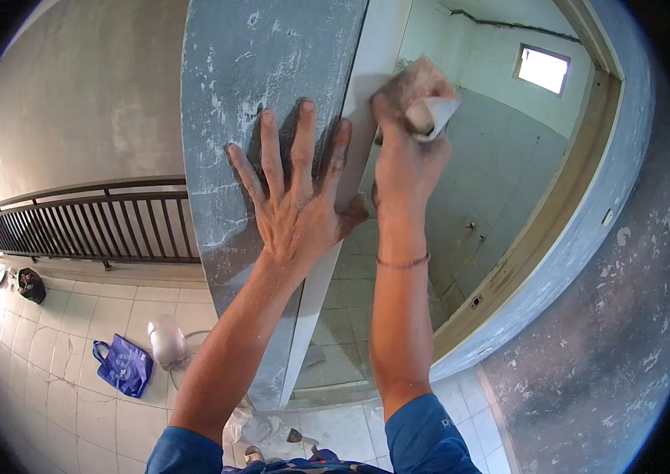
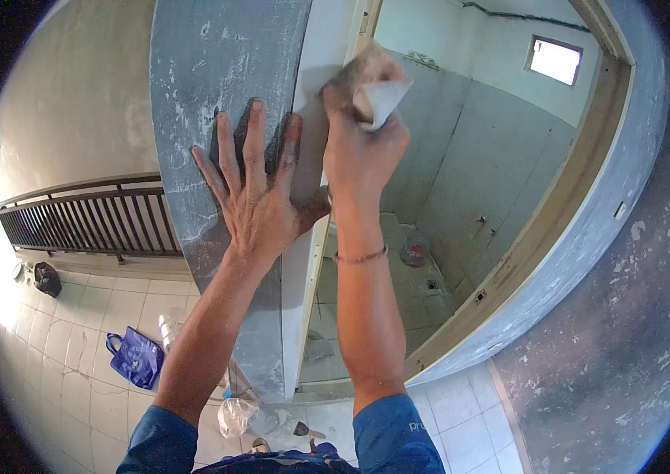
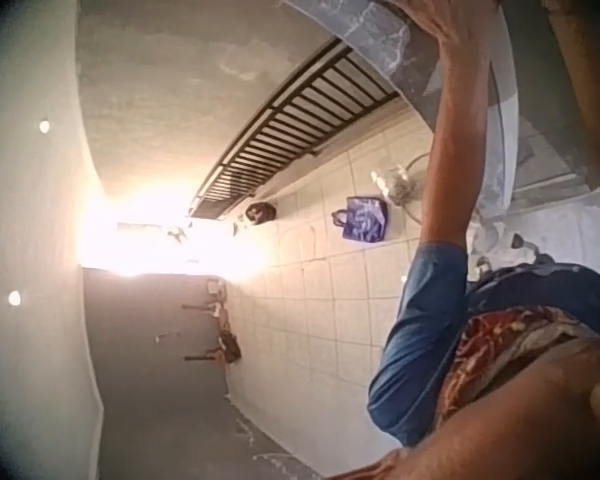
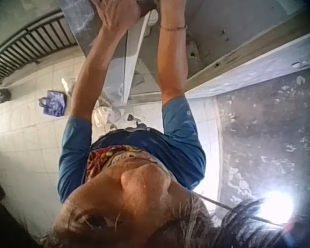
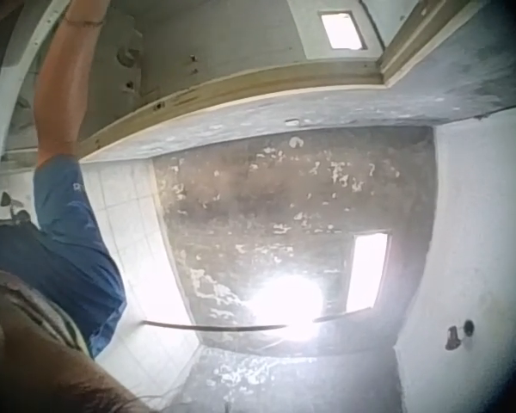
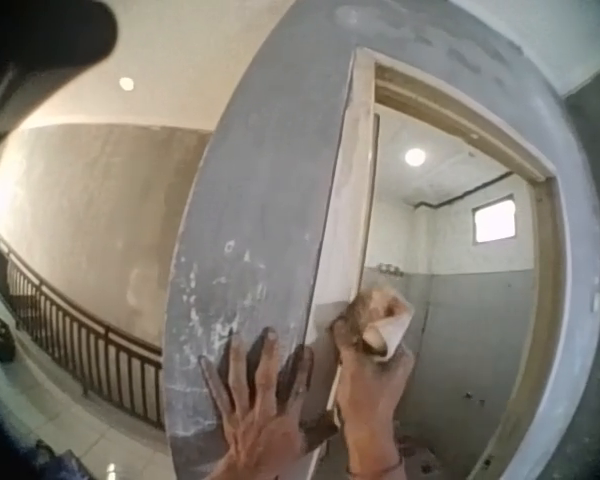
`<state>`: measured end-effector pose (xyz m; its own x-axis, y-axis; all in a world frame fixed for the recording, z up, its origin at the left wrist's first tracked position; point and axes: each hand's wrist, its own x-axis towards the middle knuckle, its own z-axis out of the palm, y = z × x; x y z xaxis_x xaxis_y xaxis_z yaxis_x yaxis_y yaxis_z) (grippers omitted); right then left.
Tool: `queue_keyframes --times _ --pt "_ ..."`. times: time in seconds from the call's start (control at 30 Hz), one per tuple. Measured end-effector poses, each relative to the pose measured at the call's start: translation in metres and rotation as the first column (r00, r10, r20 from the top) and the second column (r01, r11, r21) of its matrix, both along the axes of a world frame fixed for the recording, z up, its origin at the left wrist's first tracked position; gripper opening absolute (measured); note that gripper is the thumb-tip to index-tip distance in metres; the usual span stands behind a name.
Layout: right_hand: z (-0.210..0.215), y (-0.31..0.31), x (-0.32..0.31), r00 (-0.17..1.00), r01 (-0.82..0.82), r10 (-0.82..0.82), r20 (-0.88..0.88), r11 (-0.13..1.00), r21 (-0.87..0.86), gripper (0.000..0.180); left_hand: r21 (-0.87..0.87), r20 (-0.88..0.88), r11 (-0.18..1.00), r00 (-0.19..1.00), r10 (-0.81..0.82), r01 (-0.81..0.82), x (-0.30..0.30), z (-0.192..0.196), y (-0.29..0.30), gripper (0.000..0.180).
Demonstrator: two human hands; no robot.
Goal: Sanding the wooden frame of a bathroom door using a piece of sandpaper.
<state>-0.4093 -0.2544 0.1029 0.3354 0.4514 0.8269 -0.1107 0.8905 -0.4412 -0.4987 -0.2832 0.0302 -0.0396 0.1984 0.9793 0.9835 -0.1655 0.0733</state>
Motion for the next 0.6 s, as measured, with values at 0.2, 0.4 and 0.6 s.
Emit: queue_keyframes --times 0.2,0.4,0.6 --pt "0.015 -0.002 -0.002 0.998 -0.035 0.036 -0.049 0.999 0.029 0.021 0.018 -0.006 1.0 1.0 -0.002 0.002 0.002 0.003 -0.001 0.1" --pt "-0.006 0.006 -0.004 0.997 -0.06 0.061 -0.037 0.998 0.025 0.021 -0.007 -0.005 1.0 1.0 0.01 -0.01 -0.002 0.0 0.001 0.101" --pt "0.031 0.002 0.005 0.993 -0.115 0.115 -0.007 0.993 -0.026 0.025 0.036 -0.017 0.999 1.0 0.011 -0.011 0.003 0.001 0.002 0.102"
